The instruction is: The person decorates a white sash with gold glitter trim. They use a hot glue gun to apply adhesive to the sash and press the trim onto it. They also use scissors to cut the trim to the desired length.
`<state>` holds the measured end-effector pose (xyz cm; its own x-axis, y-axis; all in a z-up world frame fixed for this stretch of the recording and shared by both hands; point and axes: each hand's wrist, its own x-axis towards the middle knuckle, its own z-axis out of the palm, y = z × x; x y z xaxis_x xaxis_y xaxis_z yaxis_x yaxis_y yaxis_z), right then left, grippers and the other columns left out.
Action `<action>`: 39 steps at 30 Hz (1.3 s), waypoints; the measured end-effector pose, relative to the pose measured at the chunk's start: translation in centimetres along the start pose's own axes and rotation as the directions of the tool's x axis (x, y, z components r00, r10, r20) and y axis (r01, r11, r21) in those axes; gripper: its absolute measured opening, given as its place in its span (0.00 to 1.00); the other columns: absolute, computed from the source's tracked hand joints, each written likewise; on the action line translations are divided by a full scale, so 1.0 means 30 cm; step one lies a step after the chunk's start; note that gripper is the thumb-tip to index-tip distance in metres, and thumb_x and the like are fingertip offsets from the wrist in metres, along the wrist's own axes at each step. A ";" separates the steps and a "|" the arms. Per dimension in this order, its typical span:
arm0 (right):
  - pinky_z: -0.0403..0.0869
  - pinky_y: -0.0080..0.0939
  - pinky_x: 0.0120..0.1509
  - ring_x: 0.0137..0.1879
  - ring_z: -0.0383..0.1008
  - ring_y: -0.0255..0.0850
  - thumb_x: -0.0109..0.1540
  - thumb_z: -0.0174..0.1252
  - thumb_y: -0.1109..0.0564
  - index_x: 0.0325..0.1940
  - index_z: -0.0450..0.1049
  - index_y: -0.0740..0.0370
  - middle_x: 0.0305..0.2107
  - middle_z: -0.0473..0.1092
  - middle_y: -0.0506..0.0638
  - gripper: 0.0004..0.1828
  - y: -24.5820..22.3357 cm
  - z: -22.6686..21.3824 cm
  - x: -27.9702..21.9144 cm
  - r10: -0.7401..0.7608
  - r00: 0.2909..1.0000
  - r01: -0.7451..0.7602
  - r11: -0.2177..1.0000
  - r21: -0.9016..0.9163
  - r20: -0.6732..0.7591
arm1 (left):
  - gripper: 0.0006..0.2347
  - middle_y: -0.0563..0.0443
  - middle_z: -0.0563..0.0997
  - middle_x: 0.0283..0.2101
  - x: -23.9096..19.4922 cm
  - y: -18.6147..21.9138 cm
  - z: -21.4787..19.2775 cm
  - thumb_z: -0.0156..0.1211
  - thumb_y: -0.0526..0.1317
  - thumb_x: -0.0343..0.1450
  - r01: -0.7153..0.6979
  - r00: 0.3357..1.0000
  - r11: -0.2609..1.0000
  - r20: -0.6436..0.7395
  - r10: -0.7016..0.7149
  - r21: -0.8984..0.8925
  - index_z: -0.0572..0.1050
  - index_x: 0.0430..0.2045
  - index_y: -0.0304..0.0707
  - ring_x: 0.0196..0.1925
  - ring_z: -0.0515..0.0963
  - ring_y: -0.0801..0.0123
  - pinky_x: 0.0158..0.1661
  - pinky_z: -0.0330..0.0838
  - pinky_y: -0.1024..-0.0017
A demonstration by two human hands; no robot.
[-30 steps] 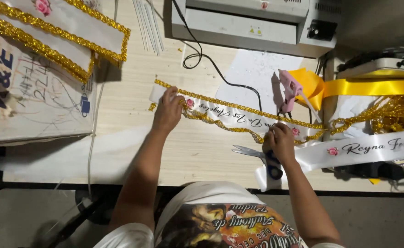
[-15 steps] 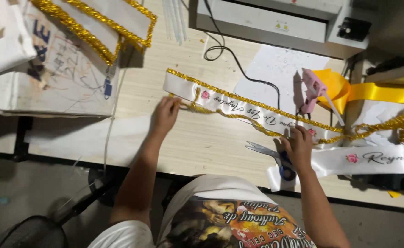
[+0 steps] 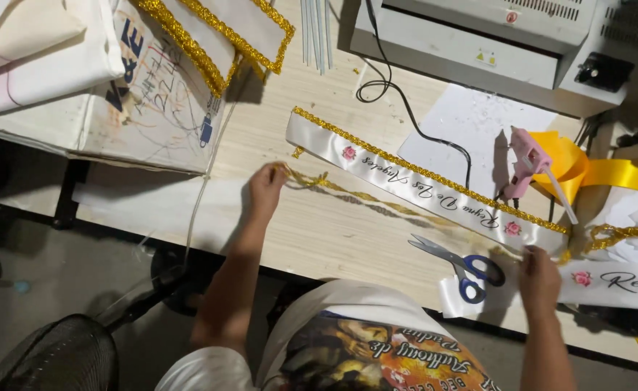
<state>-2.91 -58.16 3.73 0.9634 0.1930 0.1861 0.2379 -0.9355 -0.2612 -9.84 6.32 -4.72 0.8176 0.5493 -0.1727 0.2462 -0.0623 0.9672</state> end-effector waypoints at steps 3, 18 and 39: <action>0.74 0.54 0.46 0.37 0.76 0.55 0.78 0.59 0.54 0.51 0.74 0.60 0.33 0.74 0.59 0.07 0.205 -0.044 -0.050 0.134 0.991 -0.130 0.986 -0.101 0.028 | 0.07 0.54 0.82 0.34 0.070 -0.091 0.014 0.59 0.35 0.76 0.023 0.997 0.946 -0.063 -0.046 -0.322 0.79 0.42 0.29 0.33 0.76 0.79 0.35 0.71 0.79; 0.76 0.50 0.52 0.47 0.77 0.51 0.70 0.66 0.45 0.45 0.80 0.57 0.41 0.76 0.54 0.14 0.269 -0.152 -0.100 0.084 0.992 -0.044 0.928 -0.371 0.095 | 0.10 0.47 0.81 0.41 0.019 0.276 0.010 0.70 0.39 0.68 -0.500 0.841 0.575 0.203 0.502 0.648 0.80 0.40 0.39 0.44 0.80 0.55 0.46 0.76 0.60; 0.72 0.55 0.46 0.45 0.75 0.55 0.61 0.66 0.53 0.37 0.75 0.62 0.35 0.74 0.58 0.10 -0.596 0.192 0.323 -0.050 0.992 0.051 0.999 -0.010 0.120 | 0.05 0.38 0.78 0.45 -0.033 0.126 -0.237 0.61 0.32 0.76 -0.191 0.815 0.613 -0.224 0.534 0.767 0.76 0.43 0.30 0.48 0.77 0.46 0.50 0.71 0.56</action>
<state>2.89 -37.87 4.75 0.9582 0.2735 0.0839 0.2859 -0.9272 -0.2421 -13.43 11.45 0.42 0.6811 0.6013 0.4178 0.3943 -0.7820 0.4827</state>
